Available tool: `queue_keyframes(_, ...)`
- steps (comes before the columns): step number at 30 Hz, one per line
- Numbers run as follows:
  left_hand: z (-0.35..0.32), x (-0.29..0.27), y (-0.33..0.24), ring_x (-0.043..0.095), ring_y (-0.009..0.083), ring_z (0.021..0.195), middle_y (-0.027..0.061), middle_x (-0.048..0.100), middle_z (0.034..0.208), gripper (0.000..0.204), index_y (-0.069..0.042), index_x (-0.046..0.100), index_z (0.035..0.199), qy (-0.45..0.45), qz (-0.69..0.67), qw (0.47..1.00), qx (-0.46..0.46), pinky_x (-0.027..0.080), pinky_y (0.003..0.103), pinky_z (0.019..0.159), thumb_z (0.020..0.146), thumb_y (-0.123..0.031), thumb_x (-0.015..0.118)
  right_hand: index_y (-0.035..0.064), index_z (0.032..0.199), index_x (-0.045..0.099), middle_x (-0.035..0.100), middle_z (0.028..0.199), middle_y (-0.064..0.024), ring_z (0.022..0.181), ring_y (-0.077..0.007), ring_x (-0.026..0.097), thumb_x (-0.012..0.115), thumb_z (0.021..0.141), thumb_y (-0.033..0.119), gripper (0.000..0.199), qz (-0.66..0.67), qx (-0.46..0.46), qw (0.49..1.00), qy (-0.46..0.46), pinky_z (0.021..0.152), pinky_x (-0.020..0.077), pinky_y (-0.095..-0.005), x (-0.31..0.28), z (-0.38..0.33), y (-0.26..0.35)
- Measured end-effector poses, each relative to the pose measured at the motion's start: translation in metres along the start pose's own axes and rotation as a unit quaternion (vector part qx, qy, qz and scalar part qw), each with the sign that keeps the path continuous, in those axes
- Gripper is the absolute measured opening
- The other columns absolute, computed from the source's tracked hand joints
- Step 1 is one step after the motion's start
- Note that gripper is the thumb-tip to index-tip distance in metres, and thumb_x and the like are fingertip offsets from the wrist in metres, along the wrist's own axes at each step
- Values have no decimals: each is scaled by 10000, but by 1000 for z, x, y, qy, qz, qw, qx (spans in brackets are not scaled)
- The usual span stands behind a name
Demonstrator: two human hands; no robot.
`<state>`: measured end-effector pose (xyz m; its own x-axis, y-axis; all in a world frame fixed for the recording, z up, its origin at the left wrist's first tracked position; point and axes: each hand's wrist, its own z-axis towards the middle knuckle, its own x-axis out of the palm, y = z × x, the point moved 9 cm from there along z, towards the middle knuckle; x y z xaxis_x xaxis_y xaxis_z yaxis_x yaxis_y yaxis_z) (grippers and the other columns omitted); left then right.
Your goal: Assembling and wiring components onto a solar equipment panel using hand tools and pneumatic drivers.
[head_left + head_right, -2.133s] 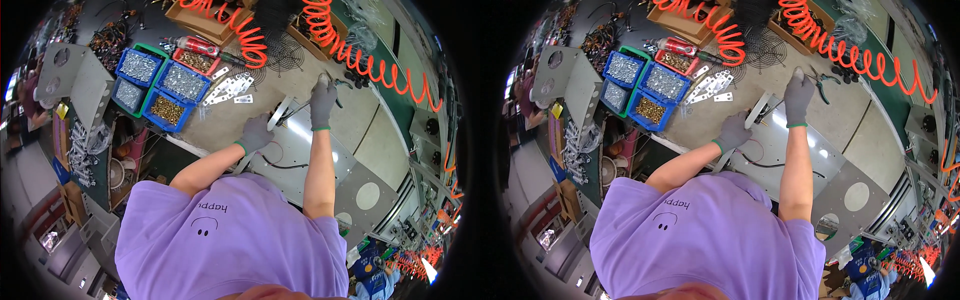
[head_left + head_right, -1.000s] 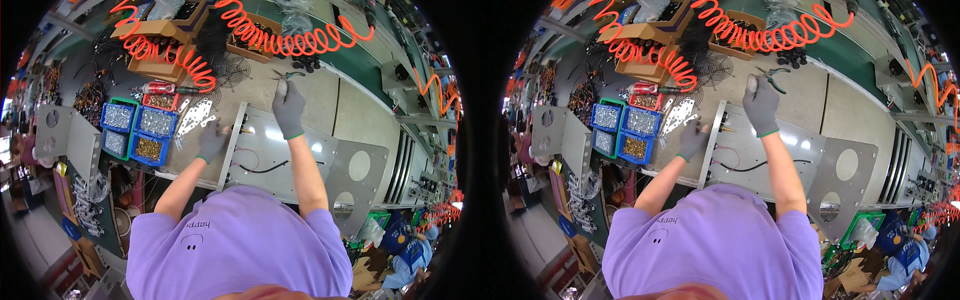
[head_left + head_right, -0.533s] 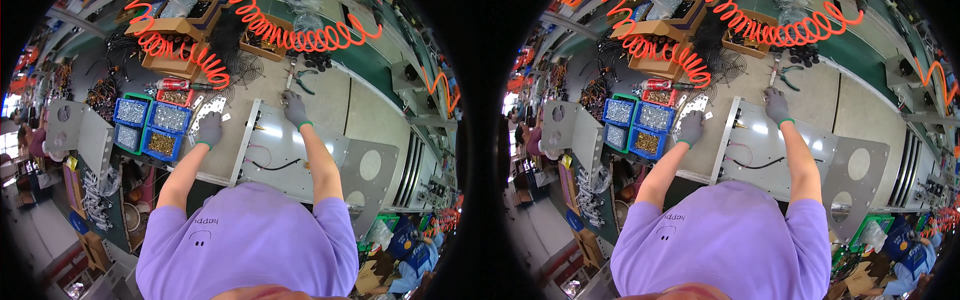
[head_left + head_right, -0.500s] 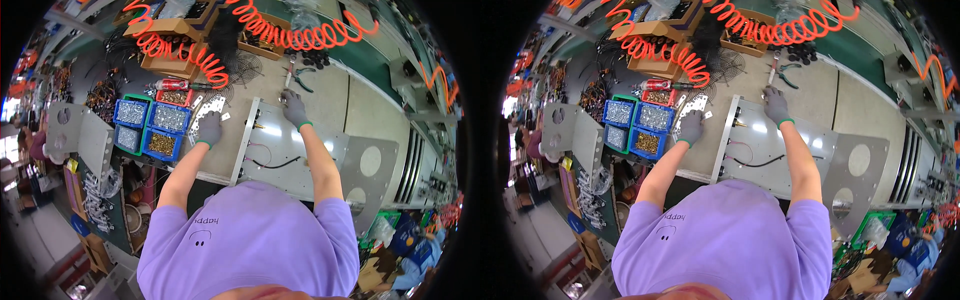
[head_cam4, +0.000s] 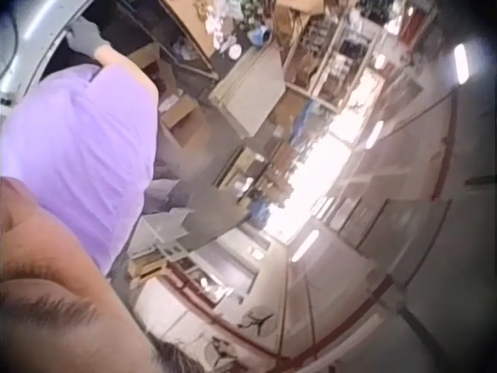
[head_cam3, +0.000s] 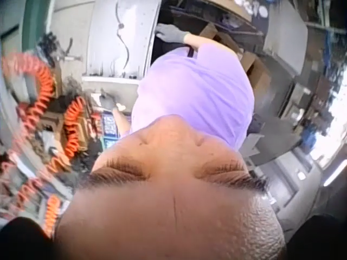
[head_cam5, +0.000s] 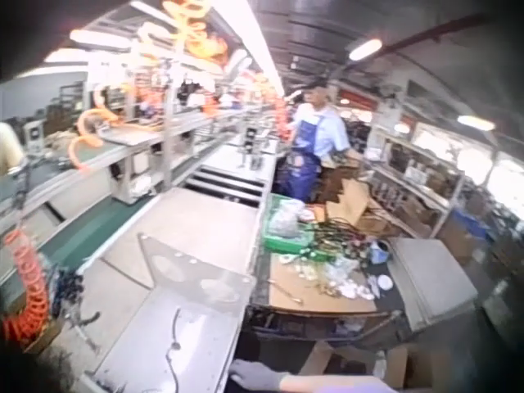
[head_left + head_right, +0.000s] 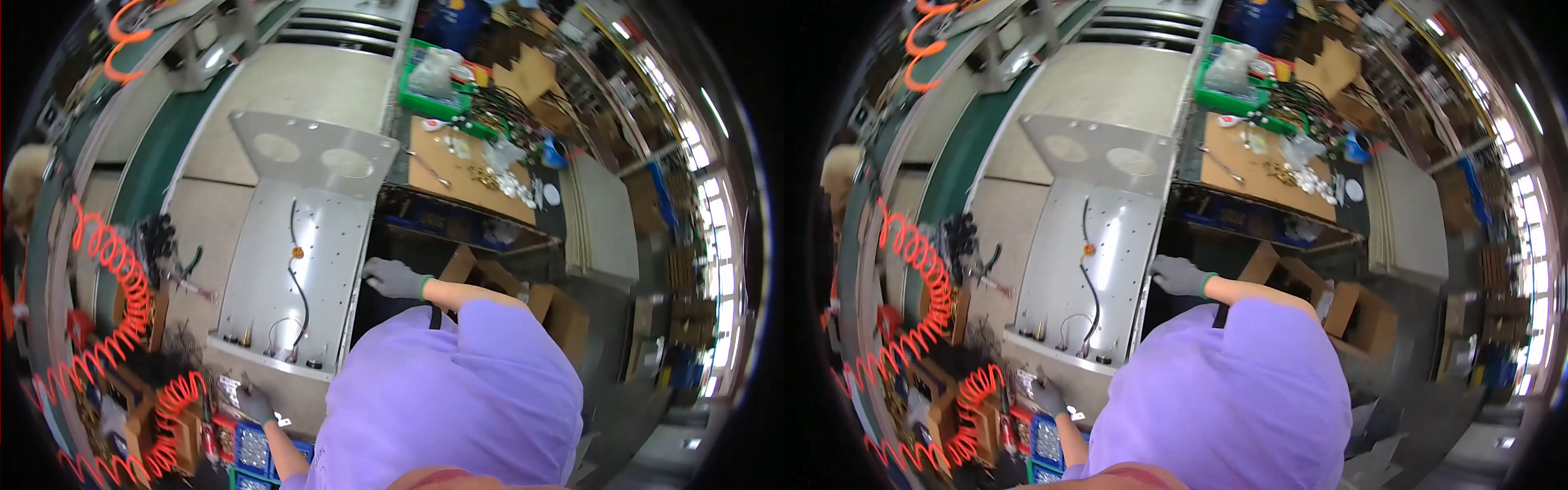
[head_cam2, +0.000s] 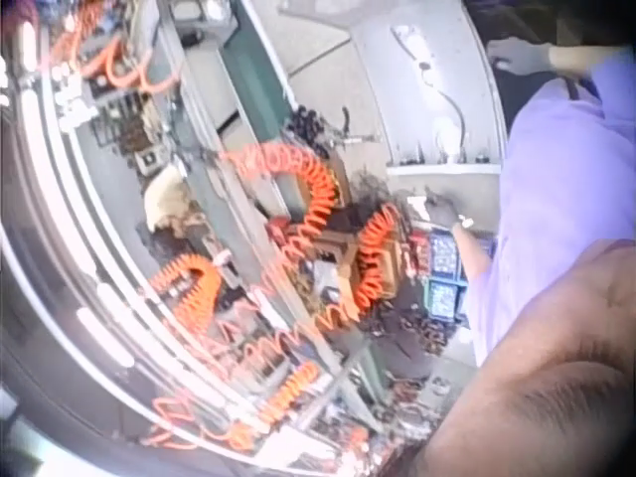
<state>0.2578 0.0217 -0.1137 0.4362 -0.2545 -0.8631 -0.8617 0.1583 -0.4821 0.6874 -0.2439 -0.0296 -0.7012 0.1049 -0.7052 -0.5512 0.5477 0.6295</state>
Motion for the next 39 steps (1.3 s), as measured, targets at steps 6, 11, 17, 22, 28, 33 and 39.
queue_keyframes(6,1,-20,-32,586,359,756,219,630,861,302,14,641,946,23,85,994,-66,442,415,680,843,-257,557,70,987,612,577,1066,-161,997,-339,555,496,794,168,246,30,185,956,-227,877,444,-395,-59,-147,-192)
queue_keyframes(11,9,-29,-44,611,327,870,186,641,995,376,-23,630,1078,-2,108,993,-43,465,390,755,830,-297,560,67,1021,603,600,1015,-200,971,-358,568,529,784,175,271,-13,380,825,-418,866,449,-415,-161,-249,-302)
queue_keyframes(17,20,-48,-53,627,312,824,197,630,1022,326,-6,626,1045,-108,170,978,-58,483,393,707,834,-242,545,154,1198,508,544,1083,-233,994,-391,547,547,788,207,415,-87,462,738,-485,849,451,-450,-302,-309,-421)
queue_keyframes(22,17,-43,-76,629,299,696,191,646,897,313,8,618,1006,-135,100,986,-5,495,396,598,847,-246,528,265,1300,430,528,1092,-227,991,-382,557,551,790,218,526,-105,507,704,-486,834,462,-448,-419,-310,-517)
queue_keyframes(28,-18,-30,-134,614,275,628,162,634,780,342,10,589,1020,-54,-71,991,-96,489,392,539,870,-283,497,297,1354,364,498,1120,-287,1018,-435,526,557,780,201,613,-116,556,662,-489,884,431,-469,-495,-312,-610)
queue_keyframes(33,-40,32,-176,421,169,369,66,479,560,153,-84,505,977,-14,-122,983,-135,319,285,305,854,-174,499,221,1349,358,384,1289,-245,1138,-403,462,555,763,149,622,-95,528,708,-459,916,423,-430,-508,-321,-662)
queue_keyframes(39,-130,158,-408,441,108,434,43,509,593,239,-76,441,763,208,-150,966,43,365,249,391,914,-246,515,127,1318,377,463,1231,-175,981,-340,539,549,808,124,538,-268,434,618,-598,776,470,-420,-555,-383,-592)
